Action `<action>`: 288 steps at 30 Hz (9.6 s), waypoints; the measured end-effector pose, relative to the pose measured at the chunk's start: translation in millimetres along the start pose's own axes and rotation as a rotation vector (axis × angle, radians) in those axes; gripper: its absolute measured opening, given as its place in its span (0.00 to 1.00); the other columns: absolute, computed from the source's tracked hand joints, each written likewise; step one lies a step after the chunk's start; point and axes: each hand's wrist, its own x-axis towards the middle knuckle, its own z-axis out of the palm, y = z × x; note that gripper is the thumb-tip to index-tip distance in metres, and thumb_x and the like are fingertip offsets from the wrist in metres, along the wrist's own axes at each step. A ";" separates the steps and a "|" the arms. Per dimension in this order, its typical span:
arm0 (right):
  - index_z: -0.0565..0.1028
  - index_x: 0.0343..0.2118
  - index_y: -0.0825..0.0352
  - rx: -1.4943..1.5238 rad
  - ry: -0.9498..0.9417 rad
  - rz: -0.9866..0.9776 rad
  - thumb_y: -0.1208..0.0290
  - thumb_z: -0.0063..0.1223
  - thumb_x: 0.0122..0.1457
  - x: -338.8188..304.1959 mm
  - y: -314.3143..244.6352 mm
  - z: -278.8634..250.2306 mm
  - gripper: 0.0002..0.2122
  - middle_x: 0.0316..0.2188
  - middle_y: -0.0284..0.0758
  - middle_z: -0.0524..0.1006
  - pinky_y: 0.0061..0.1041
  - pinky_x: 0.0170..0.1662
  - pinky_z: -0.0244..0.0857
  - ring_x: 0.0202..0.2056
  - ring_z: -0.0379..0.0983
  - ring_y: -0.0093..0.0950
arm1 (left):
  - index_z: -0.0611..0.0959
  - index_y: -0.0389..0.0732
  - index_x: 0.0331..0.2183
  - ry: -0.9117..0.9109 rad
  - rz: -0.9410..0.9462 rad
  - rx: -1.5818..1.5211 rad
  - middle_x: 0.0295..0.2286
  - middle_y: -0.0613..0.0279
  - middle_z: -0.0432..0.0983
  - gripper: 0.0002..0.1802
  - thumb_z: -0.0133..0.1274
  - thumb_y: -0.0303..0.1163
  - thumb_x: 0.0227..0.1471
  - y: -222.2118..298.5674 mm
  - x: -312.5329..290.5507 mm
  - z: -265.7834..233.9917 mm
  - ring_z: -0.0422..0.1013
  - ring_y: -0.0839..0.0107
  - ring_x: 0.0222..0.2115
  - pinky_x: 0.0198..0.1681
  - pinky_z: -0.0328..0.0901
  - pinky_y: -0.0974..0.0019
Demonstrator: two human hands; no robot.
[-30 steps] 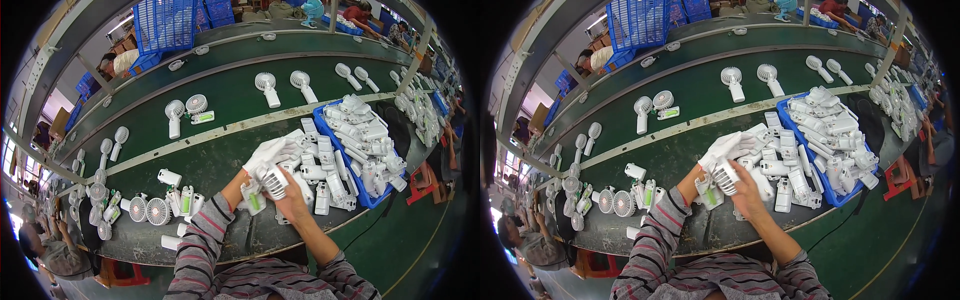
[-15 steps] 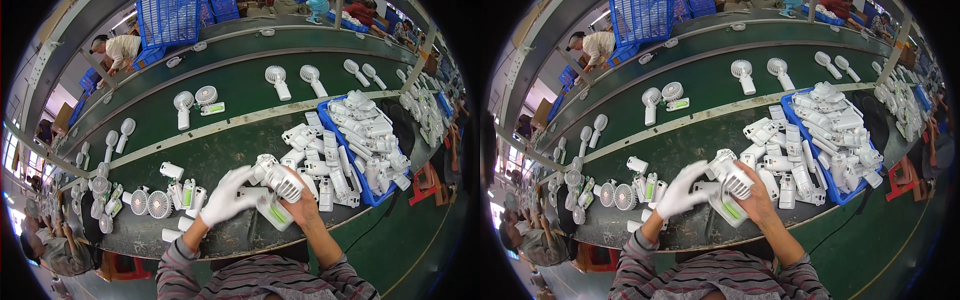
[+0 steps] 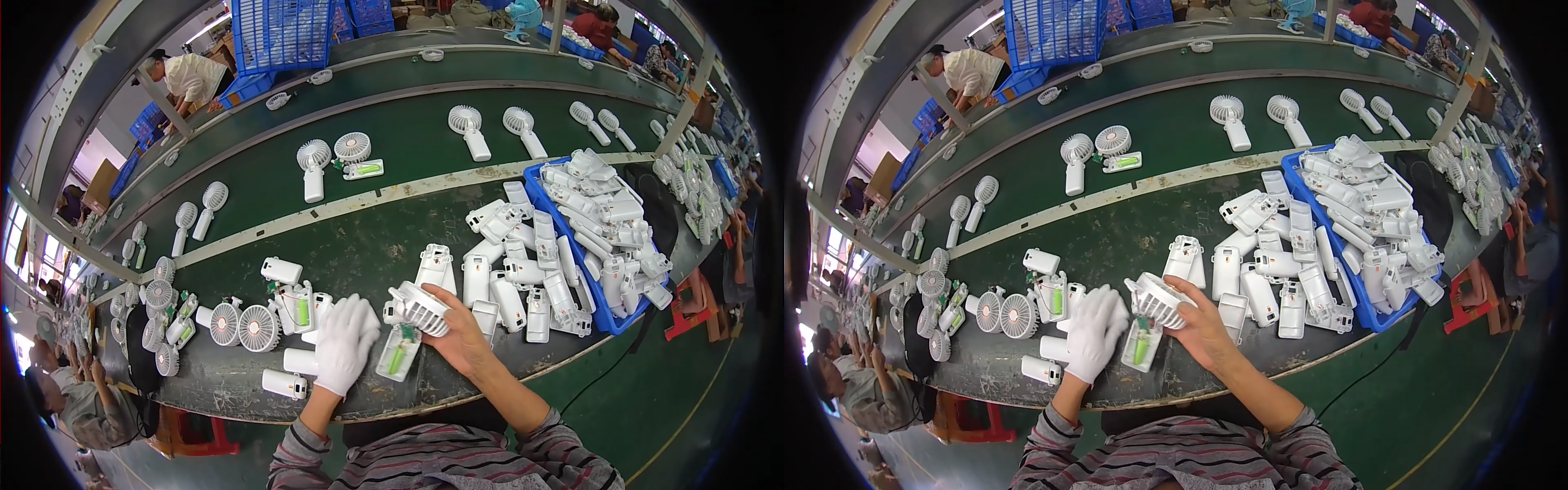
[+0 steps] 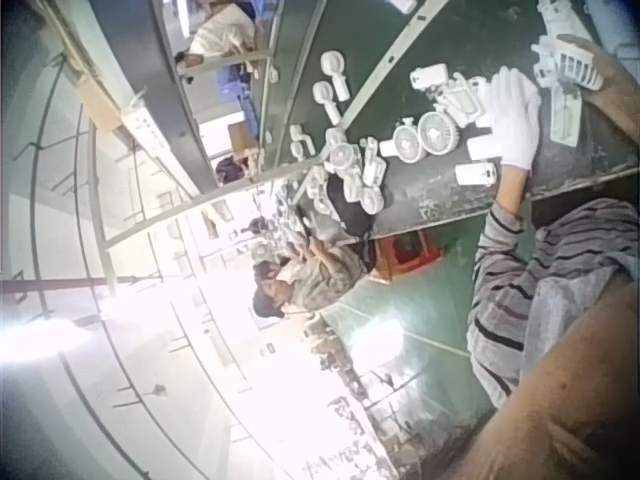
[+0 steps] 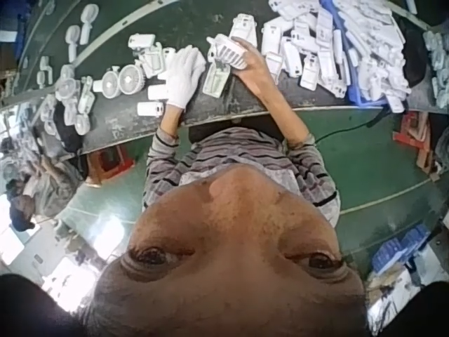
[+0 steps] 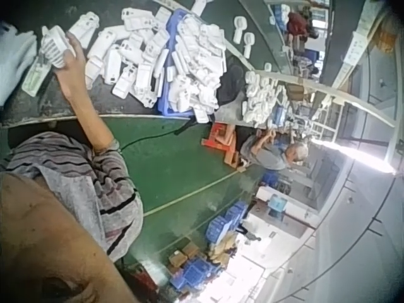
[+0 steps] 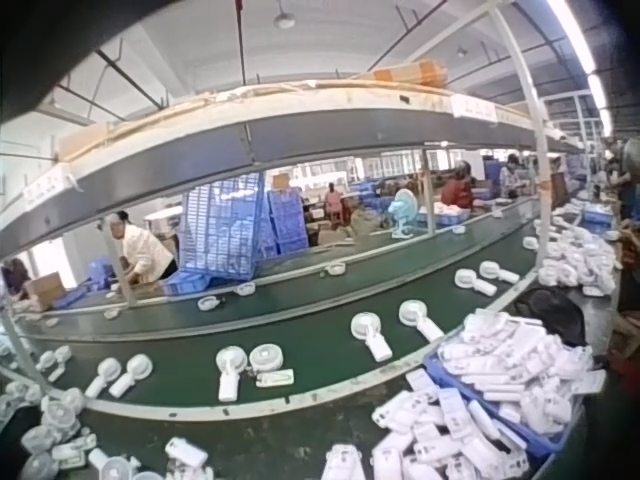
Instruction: The person assembles portable electric fans by connecting internal wiring and circuit boards into the handle casing, attaching the fan head and outer plastic covers, and placing assembled fans onto the conveyor belt.
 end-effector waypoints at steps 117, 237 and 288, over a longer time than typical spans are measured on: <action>0.68 0.46 0.75 -0.805 -0.018 -0.248 0.70 0.60 0.50 28.1 -64.3 93.2 0.22 0.37 0.37 0.75 0.21 0.42 0.67 0.36 0.73 0.22 | 0.69 0.31 0.48 -0.117 -0.406 -1.174 0.31 0.57 0.76 0.33 0.60 0.25 0.37 15.8 -7.6 2.0 0.72 0.76 0.30 0.37 0.68 0.72; 0.76 0.28 0.70 -1.681 -0.231 -0.410 0.84 0.56 0.46 -15.6 0.5 16.9 0.05 0.25 0.35 0.76 0.25 0.28 0.64 0.27 0.70 0.30 | 0.69 0.27 0.41 -0.166 -1.036 -2.300 0.37 0.47 0.72 0.16 0.39 0.32 0.59 44.1 -38.1 43.4 0.73 0.55 0.37 0.39 0.71 0.55; 0.71 0.26 0.69 -1.338 0.020 0.178 0.75 0.57 0.52 -17.0 4.0 23.2 0.06 0.19 0.25 0.68 0.14 0.23 0.54 0.20 0.59 0.12 | 0.74 0.29 0.40 -0.268 -0.968 -2.221 0.33 0.57 0.74 0.13 0.47 0.29 0.56 45.4 -35.0 34.8 0.72 0.73 0.33 0.36 0.68 0.70</action>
